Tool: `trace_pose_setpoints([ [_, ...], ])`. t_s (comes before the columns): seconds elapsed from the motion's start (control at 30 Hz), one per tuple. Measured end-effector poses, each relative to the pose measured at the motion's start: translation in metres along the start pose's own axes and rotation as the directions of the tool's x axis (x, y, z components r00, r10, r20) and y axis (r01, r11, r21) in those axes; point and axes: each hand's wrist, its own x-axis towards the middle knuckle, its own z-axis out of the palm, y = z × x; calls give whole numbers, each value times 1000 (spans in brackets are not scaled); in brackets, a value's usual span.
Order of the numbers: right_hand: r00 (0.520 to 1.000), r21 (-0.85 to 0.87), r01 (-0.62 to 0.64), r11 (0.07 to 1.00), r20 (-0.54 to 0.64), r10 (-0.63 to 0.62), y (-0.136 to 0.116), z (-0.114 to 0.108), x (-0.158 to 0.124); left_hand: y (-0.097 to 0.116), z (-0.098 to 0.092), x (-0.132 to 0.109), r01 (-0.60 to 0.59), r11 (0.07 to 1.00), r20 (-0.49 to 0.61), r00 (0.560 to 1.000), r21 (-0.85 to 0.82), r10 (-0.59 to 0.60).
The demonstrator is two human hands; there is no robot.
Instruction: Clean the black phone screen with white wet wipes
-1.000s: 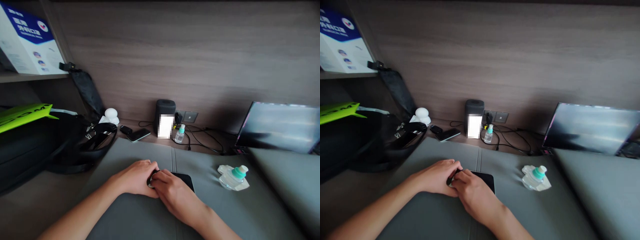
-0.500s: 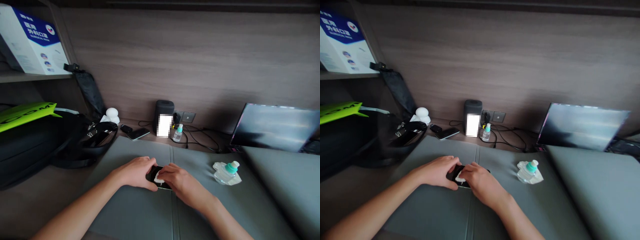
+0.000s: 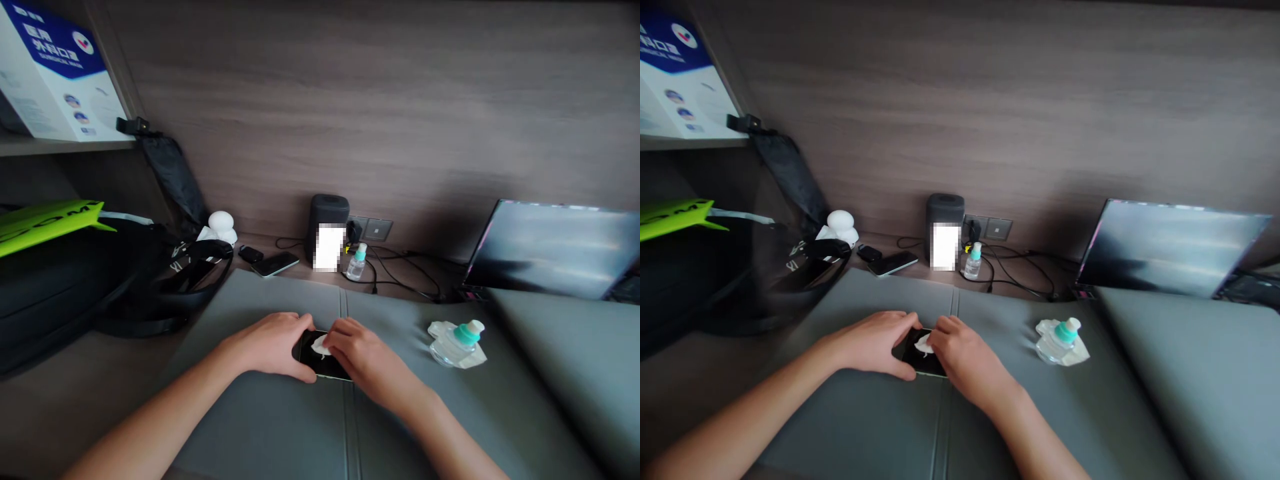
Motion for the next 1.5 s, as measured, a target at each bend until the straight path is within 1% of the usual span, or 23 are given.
trace_pose_setpoints([
  [0.1, 998, -17, 60, 998, -28, -61, -6, 10, 8, -1, 2, 0, 1, 1000, 0, 1000, 13, -1],
  [0.17, 996, 3, 86, 996, -37, -86, -7, 12, 11, -1, 2, 0, 3, 1000, -6, 1000, 21, -3],
  [0.27, 997, 43, 66, 997, -38, -64, -2, 8, 5, 1, 1, -1, -3, 1000, -13, 1000, 25, 4],
  [0.37, 998, 28, 22, 999, -52, -21, 0, 6, -2, 2, 1, -1, -10, 1000, -12, 1000, 21, 10],
  [0.5, 998, -12, 48, 999, -46, -49, -9, 13, 6, -1, 5, 1, -2, 999, -26, 1000, 35, 3],
  [0.6, 999, 9, 50, 999, -22, -50, -11, 11, 11, -2, 6, 1, -9, 1000, -26, 1000, 23, 10],
  [0.67, 1000, 62, 3, 998, -6, -3, -3, 3, 3, -2, 5, 0, -11, 1000, -16, 1000, -1, 11],
  [0.77, 995, 163, -100, 982, 39, 95, 20, -13, -20, 0, 1, -1, -3, 999, -3, 1000, -33, 3],
  [0.87, 981, 204, -186, 961, 92, 170, 40, -25, -42, 0, 0, -2, 0, 999, 11, 1000, -54, 1],
  [0.93, 976, 210, -208, 955, 102, 190, 45, -27, -47, 0, 0, -2, -4, 998, 16, 1000, -66, 5],
  [1.0, 975, 189, -217, 958, 78, 206, 43, -24, -42, -1, 0, -1, -8, 998, 16, 1000, -67, 9],
  [1.1, 977, 120, -211, 970, -4, 213, 27, -11, -23, -3, 1, -1, -3, 999, 9, 1000, -45, 3],
  [1.17, 982, 74, -182, 981, -33, 185, 15, -2, -7, -2, 2, 0, 5, 999, 5, 1000, -31, -5],
  [1.23, 989, 15, -142, 990, -35, 142, 4, 5, 6, -1, 2, -1, 12, 1000, 1, 1000, -19, -12],
  [1.3, 994, -19, -107, 994, -36, 106, -2, 8, 13, 1, 2, -1, 17, 1000, -1, 1000, -7, -17],
  [1.4, 995, 8, -93, 996, -39, 93, -1, 4, 9, 1, 2, -1, 8, 1000, -6, 1000, -10, -9],
  [1.5, 991, 90, -130, 988, -18, 132, 11, -6, -9, 0, 3, -2, 0, 1000, -10, 1000, -26, 0],
])
